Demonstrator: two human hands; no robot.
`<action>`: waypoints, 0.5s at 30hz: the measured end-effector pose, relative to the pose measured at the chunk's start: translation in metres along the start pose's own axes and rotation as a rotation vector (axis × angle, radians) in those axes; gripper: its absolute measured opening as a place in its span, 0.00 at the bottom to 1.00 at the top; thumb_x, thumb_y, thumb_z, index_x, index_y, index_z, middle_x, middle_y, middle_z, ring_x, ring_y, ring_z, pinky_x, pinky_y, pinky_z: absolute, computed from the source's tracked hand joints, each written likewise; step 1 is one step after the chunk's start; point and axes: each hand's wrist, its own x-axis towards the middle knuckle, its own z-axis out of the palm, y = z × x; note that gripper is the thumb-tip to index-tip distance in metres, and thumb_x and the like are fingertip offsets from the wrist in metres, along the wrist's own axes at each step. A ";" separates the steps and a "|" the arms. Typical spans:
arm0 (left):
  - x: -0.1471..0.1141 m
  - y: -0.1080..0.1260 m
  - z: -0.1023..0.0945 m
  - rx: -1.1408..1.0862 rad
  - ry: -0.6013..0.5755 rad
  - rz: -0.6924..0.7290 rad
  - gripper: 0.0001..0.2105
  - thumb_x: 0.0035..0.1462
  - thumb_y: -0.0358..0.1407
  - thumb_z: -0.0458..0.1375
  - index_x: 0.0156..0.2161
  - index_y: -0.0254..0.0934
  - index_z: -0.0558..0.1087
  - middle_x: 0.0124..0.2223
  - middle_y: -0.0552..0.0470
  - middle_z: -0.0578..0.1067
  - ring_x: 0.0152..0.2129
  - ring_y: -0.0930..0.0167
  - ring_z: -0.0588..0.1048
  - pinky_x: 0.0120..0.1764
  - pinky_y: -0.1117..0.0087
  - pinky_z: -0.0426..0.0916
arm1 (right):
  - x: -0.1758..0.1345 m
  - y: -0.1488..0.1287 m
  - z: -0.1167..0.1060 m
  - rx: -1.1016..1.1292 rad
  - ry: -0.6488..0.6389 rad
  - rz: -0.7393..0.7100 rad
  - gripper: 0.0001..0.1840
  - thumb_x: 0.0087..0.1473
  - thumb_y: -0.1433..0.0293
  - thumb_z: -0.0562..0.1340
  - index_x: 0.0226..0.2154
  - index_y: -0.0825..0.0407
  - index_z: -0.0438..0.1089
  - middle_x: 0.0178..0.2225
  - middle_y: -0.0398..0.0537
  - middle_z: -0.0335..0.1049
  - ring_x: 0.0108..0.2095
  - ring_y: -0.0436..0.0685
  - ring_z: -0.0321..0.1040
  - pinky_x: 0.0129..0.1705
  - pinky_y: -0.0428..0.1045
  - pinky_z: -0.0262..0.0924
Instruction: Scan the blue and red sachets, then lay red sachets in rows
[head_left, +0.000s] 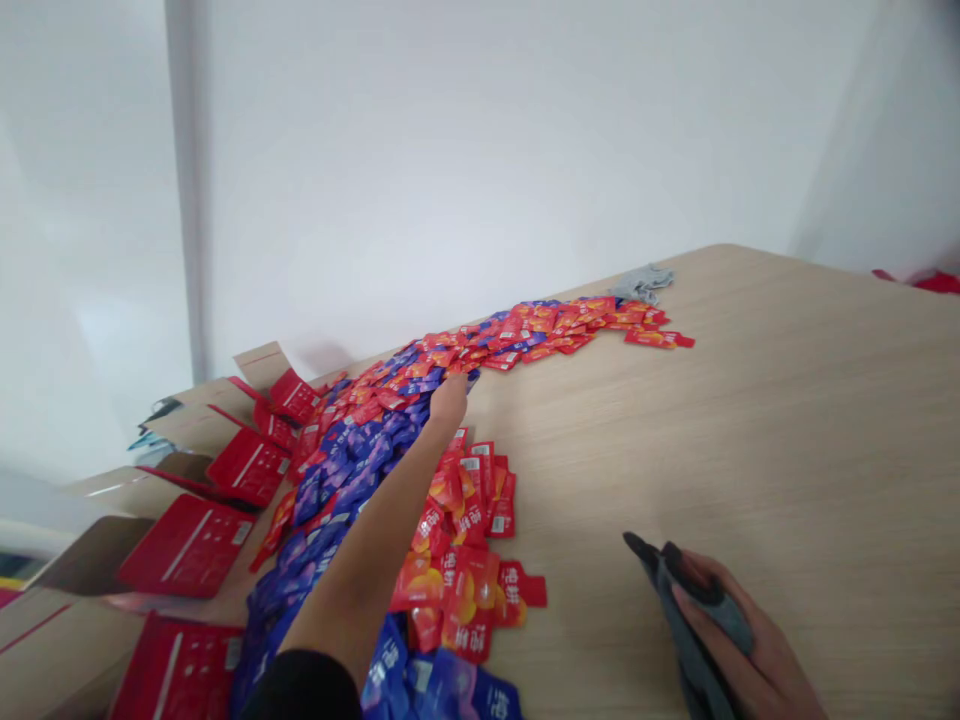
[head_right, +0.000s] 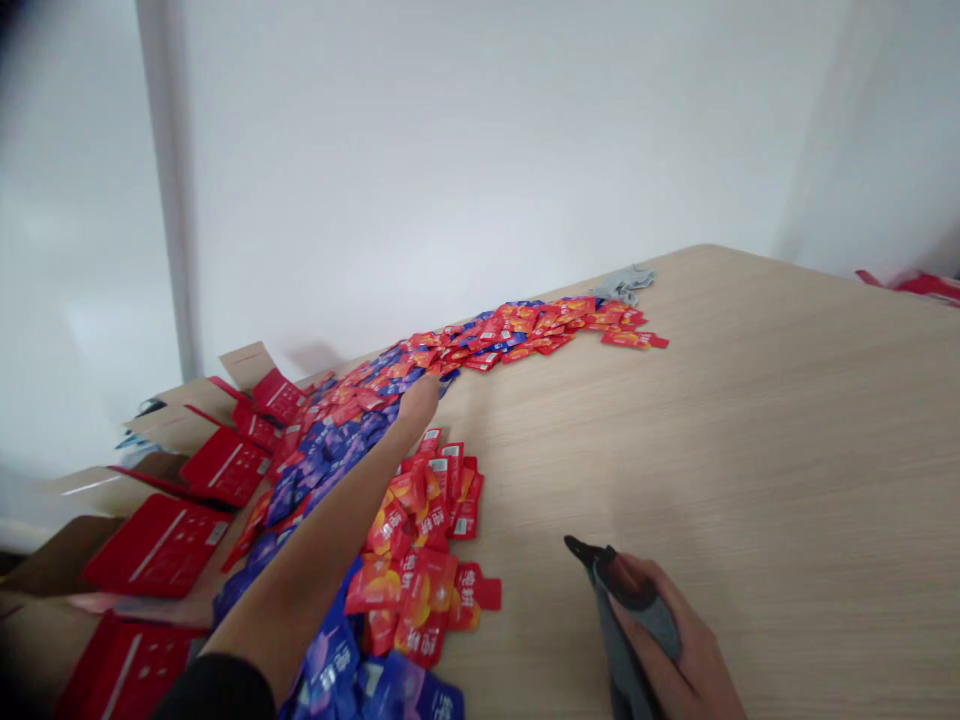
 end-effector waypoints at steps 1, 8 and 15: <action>-0.009 0.011 -0.012 -0.041 0.022 0.037 0.15 0.73 0.35 0.55 0.60 0.32 0.73 0.58 0.39 0.78 0.54 0.62 0.79 0.57 0.55 0.75 | 0.000 -0.001 0.001 -0.004 0.025 0.009 0.30 0.55 0.42 0.66 0.49 0.46 0.79 0.52 0.56 0.81 0.55 0.72 0.77 0.57 0.62 0.73; -0.142 0.086 -0.097 -0.416 0.111 0.306 0.16 0.76 0.40 0.49 0.60 0.40 0.74 0.54 0.49 0.82 0.49 0.70 0.80 0.53 0.73 0.73 | -0.004 -0.016 -0.005 0.025 0.117 0.025 0.33 0.55 0.42 0.67 0.52 0.48 0.76 0.37 0.51 0.81 0.34 0.61 0.77 0.33 0.52 0.76; -0.304 0.114 -0.083 -1.092 -0.339 0.299 0.16 0.69 0.44 0.59 0.56 0.40 0.79 0.36 0.54 0.80 0.30 0.72 0.75 0.33 0.74 0.67 | 0.000 -0.026 -0.011 0.106 0.157 -0.072 0.37 0.53 0.40 0.68 0.53 0.49 0.73 0.32 0.46 0.77 0.27 0.57 0.72 0.27 0.50 0.71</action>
